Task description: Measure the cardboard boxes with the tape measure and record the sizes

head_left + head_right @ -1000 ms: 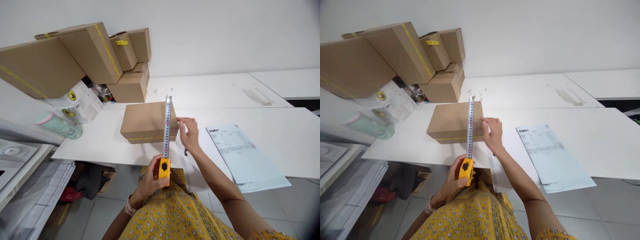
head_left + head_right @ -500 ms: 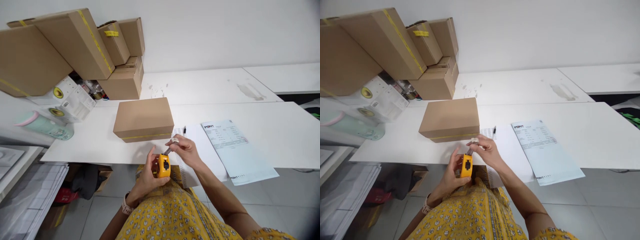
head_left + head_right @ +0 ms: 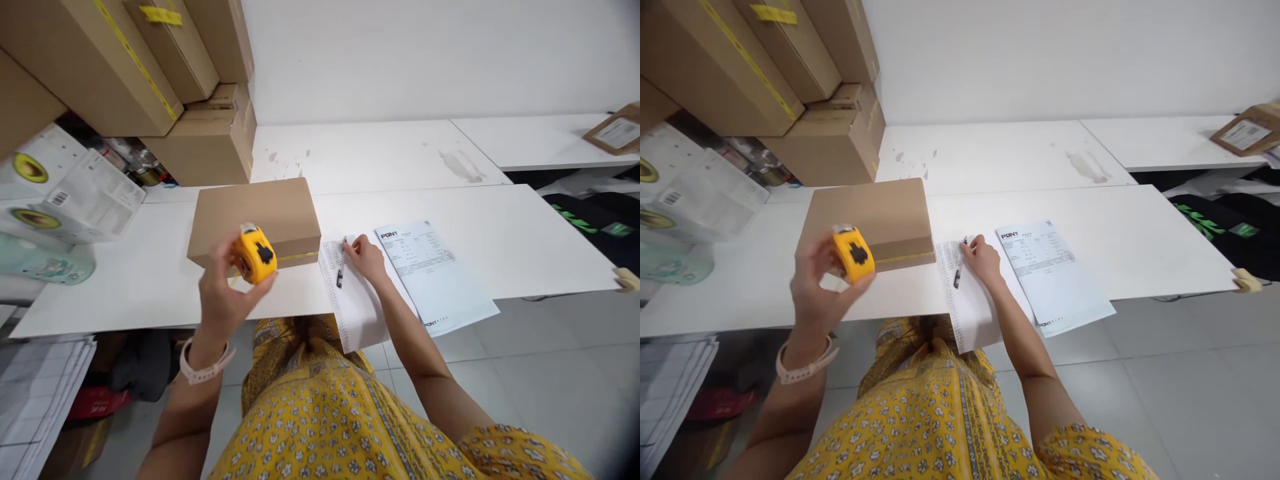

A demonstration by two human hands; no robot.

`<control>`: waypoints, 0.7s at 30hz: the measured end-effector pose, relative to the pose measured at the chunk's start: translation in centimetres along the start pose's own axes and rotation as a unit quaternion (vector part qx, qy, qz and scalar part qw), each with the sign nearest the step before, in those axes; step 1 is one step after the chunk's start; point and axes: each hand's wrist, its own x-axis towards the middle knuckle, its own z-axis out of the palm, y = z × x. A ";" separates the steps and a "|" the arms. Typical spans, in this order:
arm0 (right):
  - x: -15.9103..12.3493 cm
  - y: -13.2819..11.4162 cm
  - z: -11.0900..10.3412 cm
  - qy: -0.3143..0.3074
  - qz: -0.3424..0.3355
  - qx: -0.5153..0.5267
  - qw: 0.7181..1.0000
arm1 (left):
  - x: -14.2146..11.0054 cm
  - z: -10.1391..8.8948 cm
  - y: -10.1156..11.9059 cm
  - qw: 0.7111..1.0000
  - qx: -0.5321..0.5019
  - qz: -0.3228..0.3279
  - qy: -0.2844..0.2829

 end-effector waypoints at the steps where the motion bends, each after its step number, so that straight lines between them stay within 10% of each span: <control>1: 0.8 0.1 0.6 -0.014 -0.003 -0.047 0.999 | 1.6 -0.1 -0.2 0.999 0.048 0.018 0.004; 5: 1.9 -0.2 1.7 -0.058 -0.058 -0.093 0.992 | 6.2 0.9 -2.0 0.987 0.153 0.043 -0.030; 8: 1.8 0.7 0.7 -0.085 -0.052 0.076 0.992 | 7.7 2.6 -4.2 0.982 0.169 0.033 -0.077; 15: -0.7 3.7 -4.2 -0.135 0.020 0.534 0.834 | 9.3 3.8 -6.5 0.985 0.156 0.010 -0.068; 21: -3.2 2.2 -1.9 -0.110 0.012 0.473 0.874 | 2.1 7.6 -2.8 0.991 0.042 0.131 0.006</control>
